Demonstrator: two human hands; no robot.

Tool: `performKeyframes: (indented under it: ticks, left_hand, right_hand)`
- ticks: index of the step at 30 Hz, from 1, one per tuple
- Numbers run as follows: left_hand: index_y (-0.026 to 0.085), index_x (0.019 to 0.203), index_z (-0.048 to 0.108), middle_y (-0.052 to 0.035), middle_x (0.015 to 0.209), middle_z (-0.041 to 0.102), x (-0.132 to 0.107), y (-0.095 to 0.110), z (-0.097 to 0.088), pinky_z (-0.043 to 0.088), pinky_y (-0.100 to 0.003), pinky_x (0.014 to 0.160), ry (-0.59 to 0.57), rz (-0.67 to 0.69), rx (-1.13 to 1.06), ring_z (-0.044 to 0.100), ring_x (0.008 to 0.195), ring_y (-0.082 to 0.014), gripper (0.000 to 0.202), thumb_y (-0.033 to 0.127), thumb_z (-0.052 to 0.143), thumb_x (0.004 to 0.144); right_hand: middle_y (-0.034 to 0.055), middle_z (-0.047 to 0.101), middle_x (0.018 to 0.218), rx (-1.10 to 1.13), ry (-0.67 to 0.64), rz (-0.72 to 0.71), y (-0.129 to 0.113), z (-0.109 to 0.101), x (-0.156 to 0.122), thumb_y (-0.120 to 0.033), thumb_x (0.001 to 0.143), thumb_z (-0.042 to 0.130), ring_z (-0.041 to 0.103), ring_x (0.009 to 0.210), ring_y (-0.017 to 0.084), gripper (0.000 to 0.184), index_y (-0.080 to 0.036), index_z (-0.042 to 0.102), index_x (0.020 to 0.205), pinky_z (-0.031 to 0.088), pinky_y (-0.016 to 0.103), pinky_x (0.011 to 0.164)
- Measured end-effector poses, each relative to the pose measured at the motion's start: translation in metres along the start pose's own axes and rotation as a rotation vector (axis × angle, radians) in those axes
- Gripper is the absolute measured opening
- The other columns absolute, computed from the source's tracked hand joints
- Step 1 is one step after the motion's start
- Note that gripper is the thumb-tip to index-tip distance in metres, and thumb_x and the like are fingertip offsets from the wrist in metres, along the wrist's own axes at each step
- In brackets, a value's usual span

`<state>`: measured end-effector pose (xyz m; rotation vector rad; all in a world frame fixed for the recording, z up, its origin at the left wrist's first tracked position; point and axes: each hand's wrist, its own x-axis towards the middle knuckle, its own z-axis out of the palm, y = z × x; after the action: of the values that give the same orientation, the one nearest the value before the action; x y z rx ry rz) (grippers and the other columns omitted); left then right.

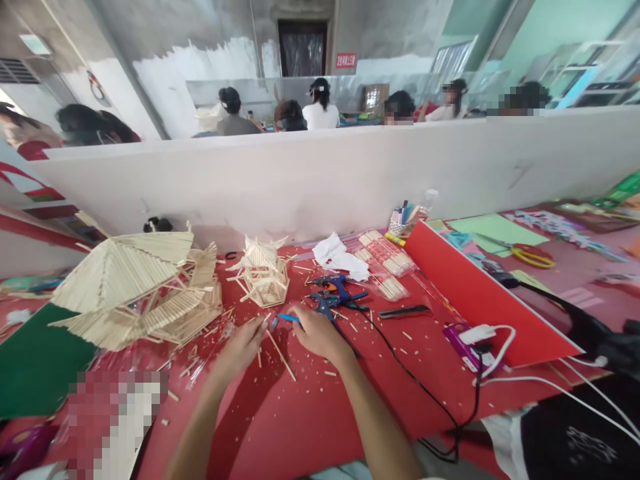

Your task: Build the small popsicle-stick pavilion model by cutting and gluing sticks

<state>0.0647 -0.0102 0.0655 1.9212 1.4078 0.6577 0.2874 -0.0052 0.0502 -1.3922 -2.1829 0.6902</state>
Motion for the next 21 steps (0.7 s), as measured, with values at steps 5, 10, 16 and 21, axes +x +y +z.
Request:
performKeyframes:
  ticks: [5, 10, 16, 21]
  left_hand:
    - [0.018, 0.105, 0.065, -0.0126, 0.106, 0.072, 0.005, 0.003, 0.016, 0.047, -0.032, 0.083, 0.016, -0.168, 0.490, 0.070, 0.099, -0.0251, 0.023, 0.032, 0.046, 0.101]
    - [0.017, 0.119, 0.063, -0.0164, 0.118, 0.067, 0.018, 0.010, 0.030, 0.051, -0.035, 0.083, 0.003, -0.268, 0.640, 0.071, 0.102, -0.0275, 0.027, 0.032, 0.051, 0.100]
    - [0.014, 0.119, 0.063, -0.0196, 0.118, 0.067, 0.020, 0.007, 0.030, 0.051, -0.036, 0.083, 0.018, -0.230, 0.632, 0.071, 0.102, -0.0302, 0.029, 0.027, 0.045, 0.102]
    - [0.015, 0.125, 0.059, -0.0178, 0.119, 0.067, 0.014, -0.007, 0.014, 0.049, -0.036, 0.086, 0.055, -0.097, 0.555, 0.069, 0.104, -0.0278, 0.031, 0.024, 0.041, 0.103]
  right_hand:
    - [0.0065, 0.076, 0.096, -0.026, 0.039, 0.034, 0.004, 0.014, -0.005, -0.022, 0.098, 0.051, 0.072, 0.090, 0.023, 0.022, -0.022, 0.064, 0.116, 0.045, 0.028, 0.080]
    - [0.0081, 0.077, 0.107, 0.018, 0.101, 0.039, 0.011, 0.020, -0.023, -0.023, 0.098, 0.050, 0.072, 0.098, 0.025, 0.023, -0.023, 0.063, 0.117, 0.048, 0.031, 0.084]
    - [0.0084, 0.077, 0.108, 0.109, 0.181, 0.017, 0.013, 0.023, -0.028, -0.025, 0.098, 0.049, 0.072, 0.099, 0.026, 0.023, -0.022, 0.063, 0.116, 0.050, 0.035, 0.086]
    - [0.0086, 0.076, 0.108, 0.161, 0.209, -0.006, 0.012, 0.021, -0.026, -0.026, 0.098, 0.049, 0.072, 0.101, 0.026, 0.022, -0.022, 0.063, 0.115, 0.051, 0.035, 0.087]
